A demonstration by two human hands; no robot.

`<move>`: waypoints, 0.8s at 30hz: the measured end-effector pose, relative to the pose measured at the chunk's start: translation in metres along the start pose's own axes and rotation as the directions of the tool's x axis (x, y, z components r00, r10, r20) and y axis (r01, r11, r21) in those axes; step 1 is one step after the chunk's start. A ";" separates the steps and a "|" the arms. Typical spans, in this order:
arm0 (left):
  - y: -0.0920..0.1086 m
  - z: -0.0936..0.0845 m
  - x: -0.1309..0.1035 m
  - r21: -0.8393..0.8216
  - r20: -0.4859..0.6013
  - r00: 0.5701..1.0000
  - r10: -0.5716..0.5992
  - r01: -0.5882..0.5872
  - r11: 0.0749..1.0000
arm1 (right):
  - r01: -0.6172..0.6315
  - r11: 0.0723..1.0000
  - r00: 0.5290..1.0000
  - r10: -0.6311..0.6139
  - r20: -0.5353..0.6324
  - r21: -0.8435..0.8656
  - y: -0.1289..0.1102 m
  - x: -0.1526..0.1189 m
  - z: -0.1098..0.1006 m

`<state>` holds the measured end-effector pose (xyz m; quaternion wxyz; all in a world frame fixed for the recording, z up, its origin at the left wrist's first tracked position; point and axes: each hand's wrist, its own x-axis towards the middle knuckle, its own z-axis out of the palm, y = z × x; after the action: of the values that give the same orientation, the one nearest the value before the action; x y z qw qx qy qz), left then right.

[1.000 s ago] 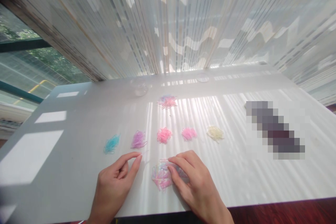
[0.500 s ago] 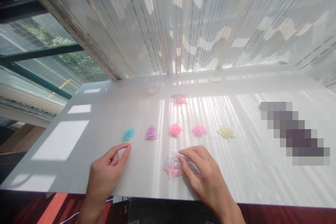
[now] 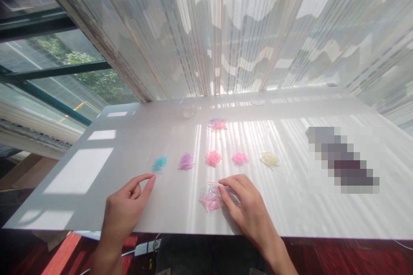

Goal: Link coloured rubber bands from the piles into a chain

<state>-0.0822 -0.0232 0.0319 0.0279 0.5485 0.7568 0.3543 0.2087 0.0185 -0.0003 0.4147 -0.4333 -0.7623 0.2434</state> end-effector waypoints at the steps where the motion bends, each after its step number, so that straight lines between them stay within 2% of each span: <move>1: 0.002 0.002 0.000 -0.012 0.009 1.000 0.014 -0.014 1.000 | 0.000 1.000 1.000 0.000 0.001 -0.002 0.000 0.000 0.000; 8: 0.025 0.027 0.013 -0.062 0.096 0.992 0.086 -0.080 0.995 | -0.015 1.000 1.000 0.015 0.010 -0.007 0.000 0.000 0.000; 14: 0.030 0.049 0.027 -0.003 0.189 0.980 0.055 -0.055 0.998 | -0.024 1.000 1.000 0.024 0.010 0.012 -0.001 0.001 0.000; 17: 0.028 0.049 0.025 -0.007 0.187 0.980 0.060 -0.060 0.998 | -0.022 1.000 1.000 0.022 0.004 0.015 -0.003 0.001 -0.001; 21: 0.028 0.042 0.013 -0.059 0.083 0.992 0.096 -0.091 0.994 | -0.032 0.999 0.999 0.032 0.001 0.014 -0.004 0.002 -0.002; 24: 0.035 0.039 0.000 -0.145 0.061 0.977 0.206 -0.195 0.970 | -0.038 0.999 0.999 0.038 -0.005 0.019 -0.003 0.002 -0.001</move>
<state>-0.0365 0.0013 0.0228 0.0587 0.6321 0.6694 0.3859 0.2074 0.0183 0.0035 0.4162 -0.4446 -0.7503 0.2573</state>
